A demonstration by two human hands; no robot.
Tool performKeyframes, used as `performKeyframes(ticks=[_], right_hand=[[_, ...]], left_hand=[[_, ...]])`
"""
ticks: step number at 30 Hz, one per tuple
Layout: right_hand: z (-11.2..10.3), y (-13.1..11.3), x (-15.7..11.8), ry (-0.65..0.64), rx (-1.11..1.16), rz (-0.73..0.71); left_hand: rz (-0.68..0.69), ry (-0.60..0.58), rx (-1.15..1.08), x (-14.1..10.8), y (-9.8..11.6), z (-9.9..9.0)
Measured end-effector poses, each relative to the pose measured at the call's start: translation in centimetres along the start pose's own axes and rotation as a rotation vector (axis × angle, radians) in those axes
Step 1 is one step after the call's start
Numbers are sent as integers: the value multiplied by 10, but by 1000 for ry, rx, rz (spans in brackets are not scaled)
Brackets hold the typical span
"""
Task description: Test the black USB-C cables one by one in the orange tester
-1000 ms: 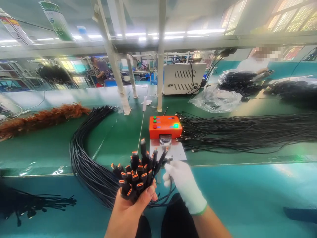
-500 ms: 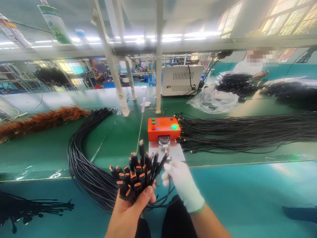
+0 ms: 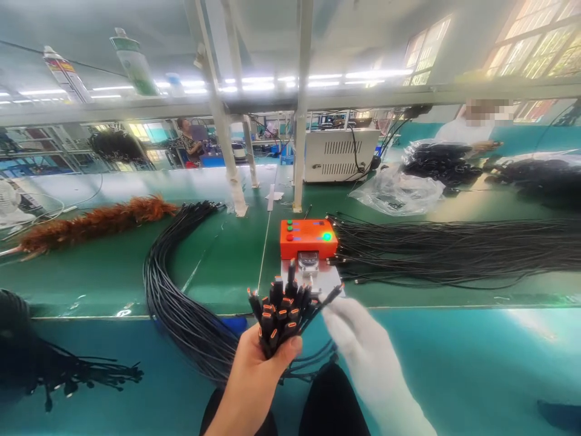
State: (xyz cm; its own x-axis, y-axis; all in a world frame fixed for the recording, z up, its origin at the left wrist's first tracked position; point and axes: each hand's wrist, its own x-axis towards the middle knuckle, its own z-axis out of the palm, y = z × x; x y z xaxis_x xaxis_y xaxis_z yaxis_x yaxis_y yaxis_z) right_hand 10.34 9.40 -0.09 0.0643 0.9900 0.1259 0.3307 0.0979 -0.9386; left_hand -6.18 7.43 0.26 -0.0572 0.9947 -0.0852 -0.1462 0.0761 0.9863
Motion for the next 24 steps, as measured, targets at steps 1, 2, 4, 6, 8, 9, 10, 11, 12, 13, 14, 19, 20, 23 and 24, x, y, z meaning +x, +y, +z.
performKeyframes(ticks=[1, 2, 4, 6, 8, 9, 10, 11, 12, 13, 14, 19, 20, 23, 24], right_hand=[[4, -9, -3, 6, 149, -40], [7, -18, -5, 39, 250, -50], [13, -29, -6, 139, 322, 3], [17, -29, -2, 189, 324, 88], [19, -17, 4, 97, 387, 174], [21, -7, 8, 19, 463, 211], [24, 4, 11, -68, 564, 246], [26, 15, 14, -144, 686, 275], [30, 25, 17, -198, 804, 298], [33, 34, 19, -233, 904, 319], [37, 41, 20, -252, 977, 341], [49, 55, 25, -262, 1067, 415], [50, 56, 26, -262, 1073, 413], [52, 60, 28, -260, 1090, 406], [52, 61, 28, -255, 1097, 402]], left_hand=[[-13, -23, 21, 0, 0, 1], [-26, -37, 49, 0, 0, 2], [-33, -16, 74, -1, 0, 4], [-11, 71, 32, -5, 1, 4], [16, 183, -38, -10, 3, 2], [24, 224, -65, -13, 4, 0], [30, 235, -80, -15, 6, -2], [38, 230, -87, -17, 8, -5], [48, 219, -89, -18, 10, -7], [60, 205, -90, -19, 11, -8], [71, 191, -88, -20, 12, -8], [86, 174, -75, -17, 13, -6], [87, 170, -76, -16, 12, -5], [78, 173, -93, -16, 12, -5], [68, 170, -97, -16, 11, -6]])
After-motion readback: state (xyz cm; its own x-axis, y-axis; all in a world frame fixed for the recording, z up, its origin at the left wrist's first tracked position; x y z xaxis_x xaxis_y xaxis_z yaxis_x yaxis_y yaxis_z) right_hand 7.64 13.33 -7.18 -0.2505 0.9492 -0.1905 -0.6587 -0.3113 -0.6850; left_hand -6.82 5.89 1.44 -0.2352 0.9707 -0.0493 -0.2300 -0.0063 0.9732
